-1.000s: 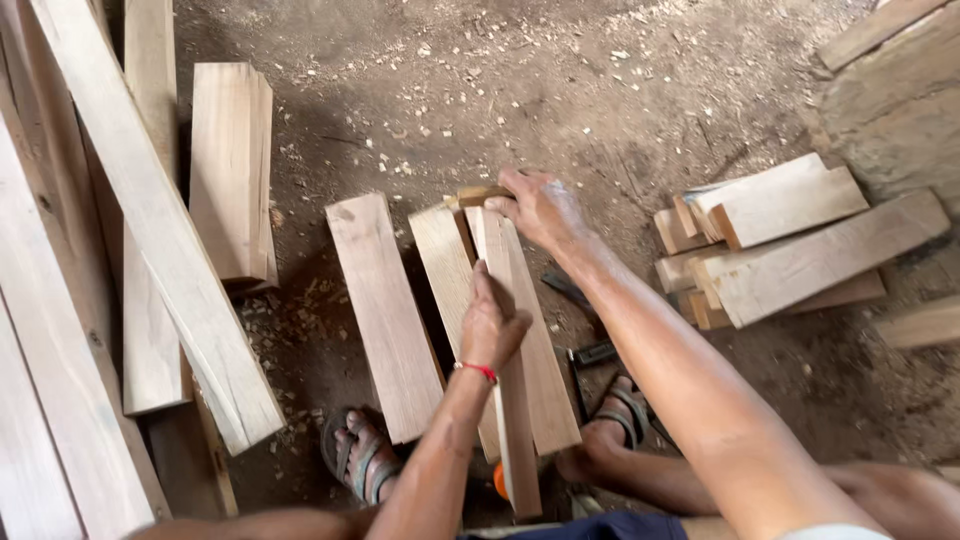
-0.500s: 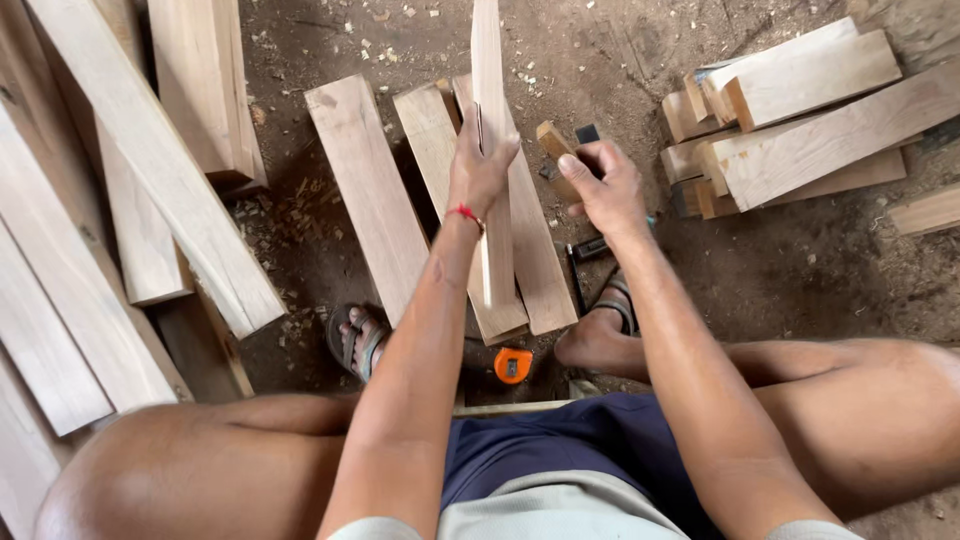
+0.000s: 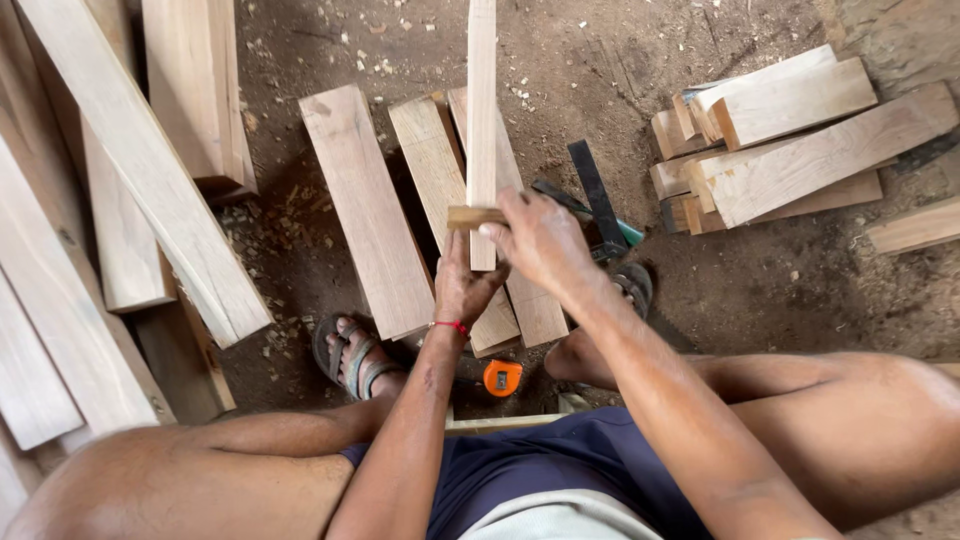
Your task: The person marks lines on wooden blocks using a small rectangular wooden guide and a pencil.
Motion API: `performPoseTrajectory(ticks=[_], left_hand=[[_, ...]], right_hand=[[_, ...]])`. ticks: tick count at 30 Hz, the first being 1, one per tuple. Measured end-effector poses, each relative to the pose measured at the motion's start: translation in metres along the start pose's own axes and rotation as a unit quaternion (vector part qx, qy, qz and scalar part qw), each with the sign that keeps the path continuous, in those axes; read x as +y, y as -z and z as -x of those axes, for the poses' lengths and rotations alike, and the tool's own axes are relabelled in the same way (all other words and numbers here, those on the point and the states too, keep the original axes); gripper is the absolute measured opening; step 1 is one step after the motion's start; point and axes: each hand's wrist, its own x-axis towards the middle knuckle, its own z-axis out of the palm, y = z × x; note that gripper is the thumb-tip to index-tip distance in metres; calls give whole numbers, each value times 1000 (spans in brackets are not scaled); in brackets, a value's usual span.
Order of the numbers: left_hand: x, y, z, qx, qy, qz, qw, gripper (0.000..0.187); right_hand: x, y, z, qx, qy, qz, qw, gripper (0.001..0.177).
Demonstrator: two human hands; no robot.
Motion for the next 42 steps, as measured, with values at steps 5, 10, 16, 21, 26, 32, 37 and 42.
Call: performPoseTrajectory(ticks=[5,10,16,21,26,32,37,42], left_hand=[[-20,-15,-4,113,-128,3,985,97],[-38,-30,-6,125,-118,-68,983,100],[-25,-20,-1,66,-87,-36,993,110],[-49,-36,-9,242,-276,-177,913,77],[-30,-24,9,109,-125,-20,986,99],[14,2,12,63,-26,22,997,95],[-12,-9,19,115,-15,88,989,76],[-28,-29,12,23,123,522,844,74]], right_hand=[[-7,-29,46,130,107,52,984,33],[2,-36,32,145,121,106,976,33],[19,-3,-26,162,121,55,978,35],[11,-38,36,139,132,45,980,35],[17,-26,1,175,102,66,977,34],[5,11,-24,65,-60,-97,991,44],[44,-20,-11,-11,-263,-369,892,52],[85,-50,4,-88,-268,-476,833,66]])
